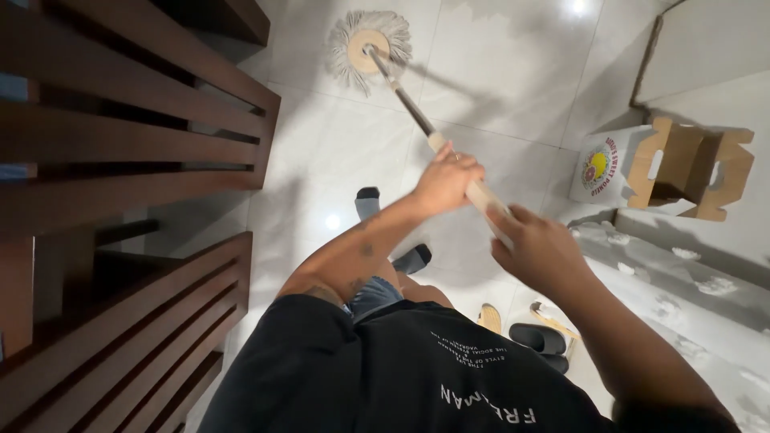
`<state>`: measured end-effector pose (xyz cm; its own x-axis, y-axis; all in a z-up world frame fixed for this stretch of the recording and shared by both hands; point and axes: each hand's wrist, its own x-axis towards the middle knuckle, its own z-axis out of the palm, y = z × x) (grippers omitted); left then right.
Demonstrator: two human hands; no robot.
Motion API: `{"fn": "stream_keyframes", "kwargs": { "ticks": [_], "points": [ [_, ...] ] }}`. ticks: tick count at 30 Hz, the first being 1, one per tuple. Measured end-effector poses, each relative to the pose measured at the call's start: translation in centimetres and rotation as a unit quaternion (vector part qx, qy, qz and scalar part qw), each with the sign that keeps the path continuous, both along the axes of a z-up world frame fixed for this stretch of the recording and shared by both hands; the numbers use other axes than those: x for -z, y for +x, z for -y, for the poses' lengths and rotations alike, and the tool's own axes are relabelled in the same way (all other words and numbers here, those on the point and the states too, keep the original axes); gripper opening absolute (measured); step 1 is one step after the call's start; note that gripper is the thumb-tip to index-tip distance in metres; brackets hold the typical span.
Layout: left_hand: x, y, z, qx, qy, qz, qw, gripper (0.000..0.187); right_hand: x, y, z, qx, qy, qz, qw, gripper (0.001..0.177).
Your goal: Mopping the tiled floor in a dining area.
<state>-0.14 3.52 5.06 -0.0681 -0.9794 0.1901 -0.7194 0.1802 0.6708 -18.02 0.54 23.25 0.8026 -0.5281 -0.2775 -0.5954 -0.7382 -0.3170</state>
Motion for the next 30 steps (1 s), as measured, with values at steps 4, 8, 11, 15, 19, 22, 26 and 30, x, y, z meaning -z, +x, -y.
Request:
{"fn": "stream_keyframes", "kwargs": {
  "ticks": [4, 8, 11, 15, 19, 22, 26, 30],
  "points": [
    [7.2, 8.0, 6.3, -0.063, 0.043, 0.044, 0.996, 0.021, 7.5, 7.4, 4.8, -0.016, -0.003, 0.152, 0.988, 0.05],
    [13.7, 15.7, 9.0, -0.173, 0.092, 0.064, 0.979, 0.022, 15.4, 15.1, 6.7, -0.033, -0.041, 0.15, 0.987, 0.045],
    [6.7, 16.5, 6.8, -0.154, 0.164, 0.089, 0.97, 0.024, 12.7, 15.9, 5.9, -0.052, -0.034, 0.144, 0.988, 0.047],
    [0.3, 14.1, 3.4, -0.101, 0.073, 0.09, 0.988, 0.02, 2.6, 13.8, 5.0, -0.072, 0.046, 0.087, 0.992, 0.051],
    [1.7, 17.5, 3.8, -0.201, 0.009, 0.029, 0.979, 0.018, 3.1, 19.2, 6.4, -0.09, 0.036, 0.077, 0.992, 0.05],
    [7.0, 23.1, 6.5, -0.259, 0.096, 0.004, 0.961, 0.016, 7.2, 24.9, 8.2, -0.11, -0.013, 0.076, 0.991, 0.044],
    [11.7, 27.5, 7.9, -0.214, 0.076, 0.089, 0.97, 0.027, 13.1, 27.9, 7.6, -0.079, -0.003, 0.089, 0.993, 0.048],
    [14.3, 21.5, 8.3, -0.094, 0.24, 0.065, 0.964, 0.018, 13.5, 19.8, 7.0, -0.037, 0.063, 0.12, 0.99, 0.055]
  ]
}}
